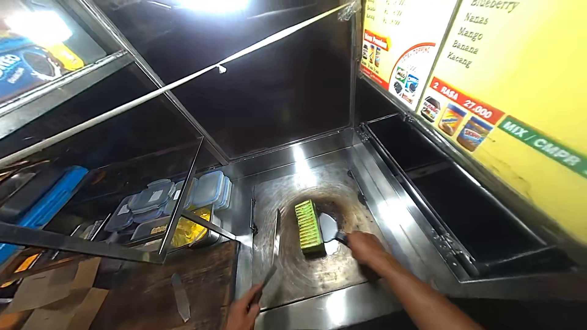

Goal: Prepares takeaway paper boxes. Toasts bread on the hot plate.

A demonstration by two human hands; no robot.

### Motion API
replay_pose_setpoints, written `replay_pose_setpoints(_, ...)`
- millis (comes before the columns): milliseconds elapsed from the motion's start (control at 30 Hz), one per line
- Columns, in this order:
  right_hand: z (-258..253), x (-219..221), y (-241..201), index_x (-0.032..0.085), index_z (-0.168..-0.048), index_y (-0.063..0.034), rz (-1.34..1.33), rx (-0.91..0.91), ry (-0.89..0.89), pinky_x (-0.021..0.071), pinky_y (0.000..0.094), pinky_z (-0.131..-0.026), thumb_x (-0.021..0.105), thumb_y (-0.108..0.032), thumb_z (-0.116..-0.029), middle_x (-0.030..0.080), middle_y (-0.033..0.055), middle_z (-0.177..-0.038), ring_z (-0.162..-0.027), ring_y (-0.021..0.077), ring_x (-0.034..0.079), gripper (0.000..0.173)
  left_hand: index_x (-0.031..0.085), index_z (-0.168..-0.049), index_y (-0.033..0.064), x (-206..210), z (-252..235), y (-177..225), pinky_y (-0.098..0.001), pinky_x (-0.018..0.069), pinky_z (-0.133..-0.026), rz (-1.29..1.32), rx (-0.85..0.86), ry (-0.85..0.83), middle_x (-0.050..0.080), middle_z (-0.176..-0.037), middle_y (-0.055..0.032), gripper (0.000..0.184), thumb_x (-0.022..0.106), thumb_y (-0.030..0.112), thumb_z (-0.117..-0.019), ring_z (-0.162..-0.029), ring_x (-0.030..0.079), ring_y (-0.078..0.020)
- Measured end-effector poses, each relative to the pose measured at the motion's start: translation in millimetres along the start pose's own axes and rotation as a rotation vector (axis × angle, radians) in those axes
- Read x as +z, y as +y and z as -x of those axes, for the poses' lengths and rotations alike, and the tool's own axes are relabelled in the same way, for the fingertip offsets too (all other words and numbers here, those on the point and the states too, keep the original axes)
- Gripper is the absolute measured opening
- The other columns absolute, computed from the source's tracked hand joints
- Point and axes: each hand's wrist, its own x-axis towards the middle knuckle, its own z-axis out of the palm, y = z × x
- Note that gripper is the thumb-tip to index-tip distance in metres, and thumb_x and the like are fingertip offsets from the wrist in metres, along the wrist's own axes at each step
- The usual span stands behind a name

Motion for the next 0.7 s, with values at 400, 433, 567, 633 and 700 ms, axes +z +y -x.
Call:
replay_pose_setpoints(400, -55, 53, -26, 0.053, -0.147, -0.0081, -1.058, -0.047, 0.187, 0.0531, 0.0394, -0.064, 0.042, -0.029, -0.1104, 0.067, 0.0130, -0.098, -0.068, 0.0202, 0.060, 0.044, 0.050, -0.149, 0.0103, 5, -89, -16, -0.0355, 0.0510, -0.050, 0.260, -0.082, -0.098, 0.065, -0.078, -0.0098, 0.048, 0.054, 0.014, -0.1016, -0.053, 0.057, -0.0171)
replay_pose_setpoints(433, -58, 63, -40, 0.052, -0.149, -0.0088, -1.086, -0.043, 0.170, 0.0532, 0.0405, -0.065, 0.041, -0.029, -0.1107, 0.067, 0.0136, -0.099, -0.069, 0.0215, 0.060, 0.045, 0.049, -0.149, 0.0083, 22, -85, -10, -0.0355, 0.0513, -0.051, 0.308, -0.075, -0.100, 0.065, -0.077, -0.0097, 0.049, 0.056, 0.015, -0.1015, -0.053, 0.057, -0.0167)
replay_pose_setpoints(567, -32, 88, -44, 0.054, -0.149, -0.0089, -0.996, 0.029, 0.226, 0.0514, 0.0498, -0.105, 0.040, -0.029, -0.1105, 0.070, 0.0188, -0.125, -0.112, 0.0305, 0.069, 0.045, 0.044, -0.151, -0.0007, 84, -60, 34, -0.0356, 0.0529, -0.053, 0.417, -0.035, -0.171, 0.066, -0.079, -0.0104, 0.054, 0.058, 0.013, -0.1011, -0.056, 0.058, -0.0159)
replay_pose_setpoints(633, -13, 87, -7, 0.056, -0.147, -0.0074, -0.989, 0.071, 0.288, 0.0522, 0.0499, -0.100, 0.042, -0.026, -0.1102, 0.071, 0.0195, -0.115, -0.103, 0.0306, 0.069, 0.044, 0.048, -0.149, 0.0017, 111, -59, 64, -0.0362, 0.0528, -0.054, 0.442, -0.024, -0.200, 0.068, -0.081, -0.0109, 0.050, 0.058, 0.012, -0.1008, -0.056, 0.059, -0.0159)
replay_pose_setpoints(700, -14, 69, 34, 0.058, -0.145, -0.0092, -0.979, 0.093, 0.299, 0.0556, 0.0463, -0.084, 0.042, -0.027, -0.1100, 0.071, 0.0152, -0.100, -0.084, 0.0257, 0.067, 0.042, 0.053, -0.147, 0.0069, 126, -77, 96, -0.0371, 0.0532, -0.055, 0.444, -0.023, -0.227, 0.068, -0.082, -0.0110, 0.047, 0.058, 0.015, -0.1010, -0.057, 0.059, -0.0170)
